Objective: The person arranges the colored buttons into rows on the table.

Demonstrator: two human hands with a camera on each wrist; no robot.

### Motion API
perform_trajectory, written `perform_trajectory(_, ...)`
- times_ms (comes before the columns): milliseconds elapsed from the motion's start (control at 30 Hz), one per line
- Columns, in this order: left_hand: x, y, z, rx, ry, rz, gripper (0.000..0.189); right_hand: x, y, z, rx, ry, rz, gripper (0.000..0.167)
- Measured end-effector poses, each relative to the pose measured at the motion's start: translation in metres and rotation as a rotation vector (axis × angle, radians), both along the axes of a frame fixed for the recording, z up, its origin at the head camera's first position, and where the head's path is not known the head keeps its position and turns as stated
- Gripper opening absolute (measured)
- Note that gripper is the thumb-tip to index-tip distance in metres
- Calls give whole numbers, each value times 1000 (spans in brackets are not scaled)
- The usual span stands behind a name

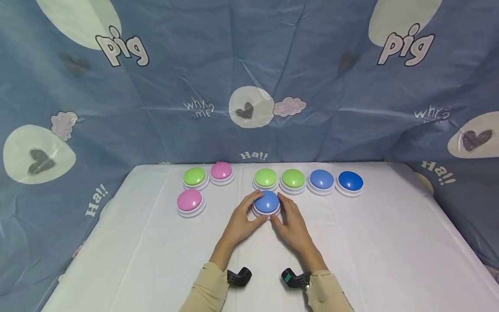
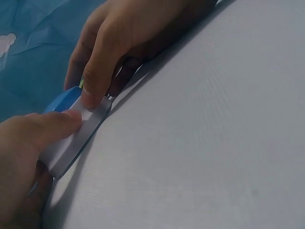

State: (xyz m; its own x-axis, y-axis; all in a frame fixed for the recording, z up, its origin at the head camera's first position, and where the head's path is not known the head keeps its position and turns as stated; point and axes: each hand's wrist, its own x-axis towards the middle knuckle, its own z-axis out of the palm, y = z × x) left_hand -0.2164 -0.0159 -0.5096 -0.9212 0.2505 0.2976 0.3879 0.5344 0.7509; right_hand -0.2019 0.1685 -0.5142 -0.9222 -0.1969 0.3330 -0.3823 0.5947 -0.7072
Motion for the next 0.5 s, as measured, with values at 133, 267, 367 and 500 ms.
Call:
perform_trajectory(133, 0, 0, 0, 8, -2, -1, 63, 0, -1, 0, -6, -10, 2, 67)
perform_trajectory(267, 2, 0, 0, 11, -18, -1, 63, 1, -2, 0, -9, -33, 4, 67)
perform_trajectory(367, 2, 0, 1, 14, -27, -1, 63, 1, -3, 0, -9, -30, 2, 66)
perform_trajectory(500, 1, 0, 2, 26, -29, -6, 62, 1, -2, 1, -4, 1, 9, 68)
